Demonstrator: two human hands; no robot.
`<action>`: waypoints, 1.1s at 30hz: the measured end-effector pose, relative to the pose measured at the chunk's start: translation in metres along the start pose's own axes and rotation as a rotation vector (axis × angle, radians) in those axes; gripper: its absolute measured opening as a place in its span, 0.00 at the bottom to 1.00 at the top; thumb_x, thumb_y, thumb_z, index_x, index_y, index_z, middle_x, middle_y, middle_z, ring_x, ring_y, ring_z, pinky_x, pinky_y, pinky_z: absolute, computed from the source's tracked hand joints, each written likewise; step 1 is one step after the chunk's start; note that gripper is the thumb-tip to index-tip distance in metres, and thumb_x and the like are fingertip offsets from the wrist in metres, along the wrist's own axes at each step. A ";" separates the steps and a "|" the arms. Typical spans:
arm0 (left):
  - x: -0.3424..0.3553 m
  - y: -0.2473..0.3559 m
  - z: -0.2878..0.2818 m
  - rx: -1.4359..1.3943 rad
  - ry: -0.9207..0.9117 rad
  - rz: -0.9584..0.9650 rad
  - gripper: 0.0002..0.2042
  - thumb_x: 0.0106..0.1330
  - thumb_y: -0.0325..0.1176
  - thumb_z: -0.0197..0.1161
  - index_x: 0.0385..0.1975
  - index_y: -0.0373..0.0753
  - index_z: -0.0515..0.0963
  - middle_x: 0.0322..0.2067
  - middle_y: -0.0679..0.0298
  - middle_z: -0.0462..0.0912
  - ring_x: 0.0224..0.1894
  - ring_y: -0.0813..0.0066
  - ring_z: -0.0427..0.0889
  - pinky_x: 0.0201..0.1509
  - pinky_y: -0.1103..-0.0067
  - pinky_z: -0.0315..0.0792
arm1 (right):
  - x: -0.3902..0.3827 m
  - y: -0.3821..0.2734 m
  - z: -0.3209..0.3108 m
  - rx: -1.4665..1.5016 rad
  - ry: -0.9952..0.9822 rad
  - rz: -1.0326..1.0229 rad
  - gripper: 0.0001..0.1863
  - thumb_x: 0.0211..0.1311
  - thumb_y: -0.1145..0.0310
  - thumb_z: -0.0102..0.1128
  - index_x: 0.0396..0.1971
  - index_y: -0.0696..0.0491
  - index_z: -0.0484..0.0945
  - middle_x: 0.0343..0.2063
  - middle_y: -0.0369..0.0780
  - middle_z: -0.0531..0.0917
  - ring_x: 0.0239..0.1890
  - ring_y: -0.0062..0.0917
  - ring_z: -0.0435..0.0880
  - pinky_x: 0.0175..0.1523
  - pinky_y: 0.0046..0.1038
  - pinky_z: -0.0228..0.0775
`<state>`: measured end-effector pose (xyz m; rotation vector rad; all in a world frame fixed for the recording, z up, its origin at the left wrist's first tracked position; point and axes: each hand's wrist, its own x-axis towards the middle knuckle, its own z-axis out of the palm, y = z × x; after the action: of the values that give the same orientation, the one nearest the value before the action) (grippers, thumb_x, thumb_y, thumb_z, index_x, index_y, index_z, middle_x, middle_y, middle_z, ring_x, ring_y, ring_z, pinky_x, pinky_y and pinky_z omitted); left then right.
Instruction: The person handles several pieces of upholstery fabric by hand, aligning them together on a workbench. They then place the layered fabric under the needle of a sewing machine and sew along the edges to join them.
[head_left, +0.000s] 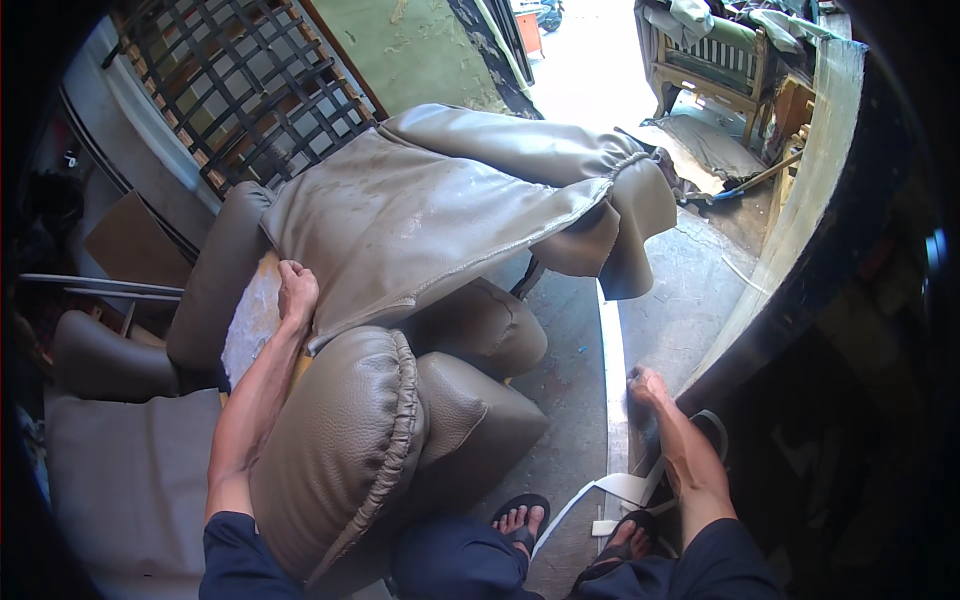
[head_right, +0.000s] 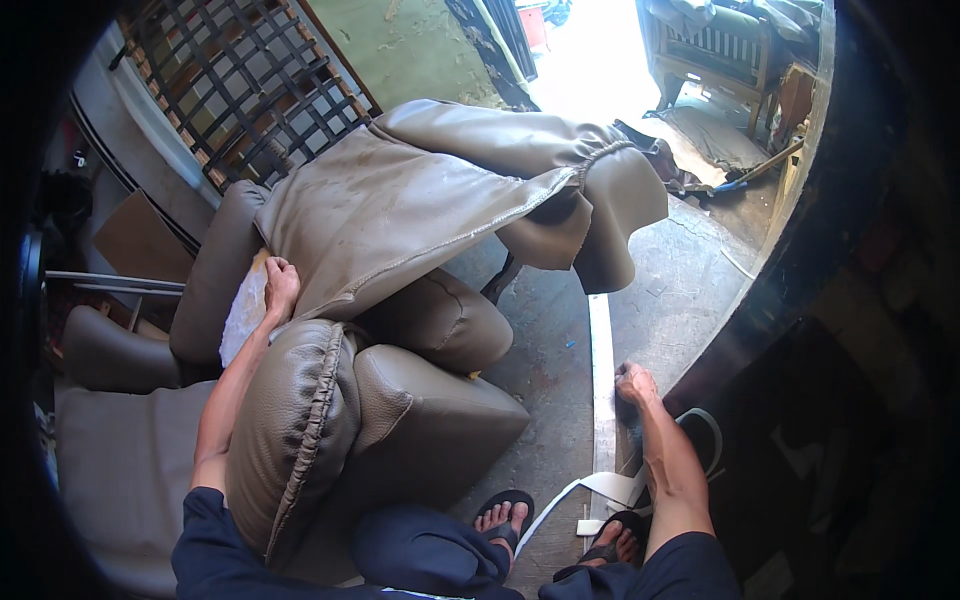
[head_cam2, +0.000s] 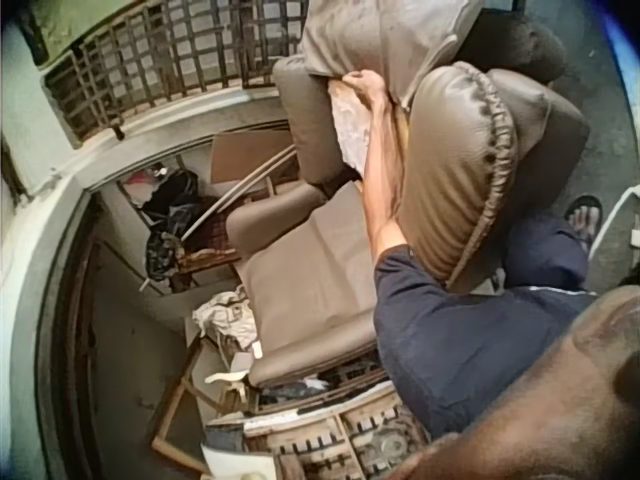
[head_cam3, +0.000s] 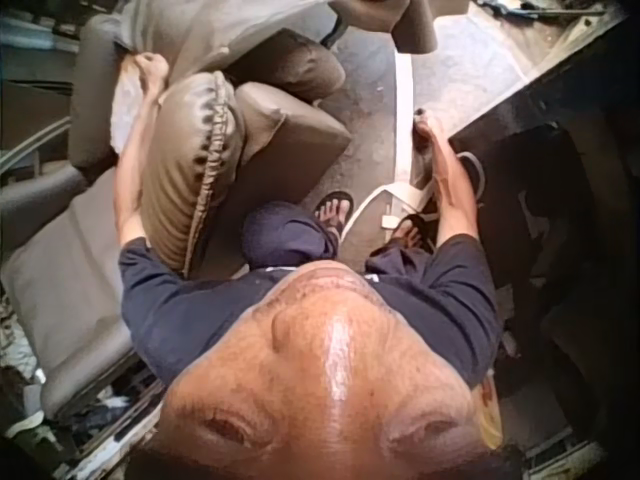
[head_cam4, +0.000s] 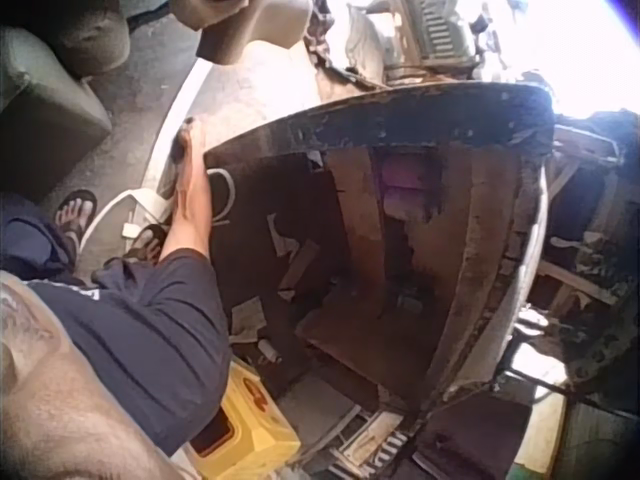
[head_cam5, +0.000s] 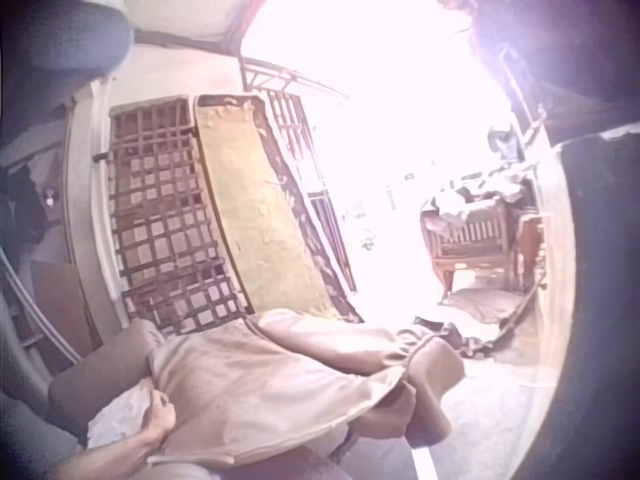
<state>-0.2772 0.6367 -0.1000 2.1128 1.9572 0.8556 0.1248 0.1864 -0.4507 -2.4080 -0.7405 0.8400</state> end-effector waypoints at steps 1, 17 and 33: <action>0.000 0.001 0.000 -0.002 0.001 -0.001 0.13 0.69 0.39 0.49 0.50 0.47 0.67 0.43 0.46 0.83 0.47 0.40 0.82 0.52 0.54 0.72 | 0.003 0.003 0.001 -0.003 0.002 -0.003 0.17 0.61 0.61 0.57 0.46 0.51 0.86 0.45 0.52 0.87 0.52 0.47 0.85 0.59 0.41 0.76; 0.001 0.000 -0.001 -0.035 0.010 0.020 0.11 0.69 0.38 0.49 0.49 0.47 0.67 0.41 0.48 0.83 0.46 0.42 0.82 0.51 0.54 0.72 | 0.006 0.003 0.005 -0.007 0.030 -0.015 0.16 0.60 0.63 0.59 0.45 0.50 0.86 0.42 0.55 0.87 0.50 0.47 0.86 0.57 0.40 0.77; 0.001 -0.004 0.001 -0.012 0.010 0.022 0.12 0.69 0.39 0.49 0.50 0.47 0.67 0.42 0.47 0.83 0.47 0.40 0.82 0.52 0.53 0.72 | -0.004 -0.002 -0.001 -0.012 -0.012 0.031 0.16 0.62 0.61 0.58 0.47 0.50 0.86 0.46 0.52 0.87 0.53 0.46 0.85 0.60 0.41 0.76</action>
<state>-0.2801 0.6381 -0.1020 2.1313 1.9326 0.8803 0.1223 0.1854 -0.4471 -2.4331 -0.7167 0.8646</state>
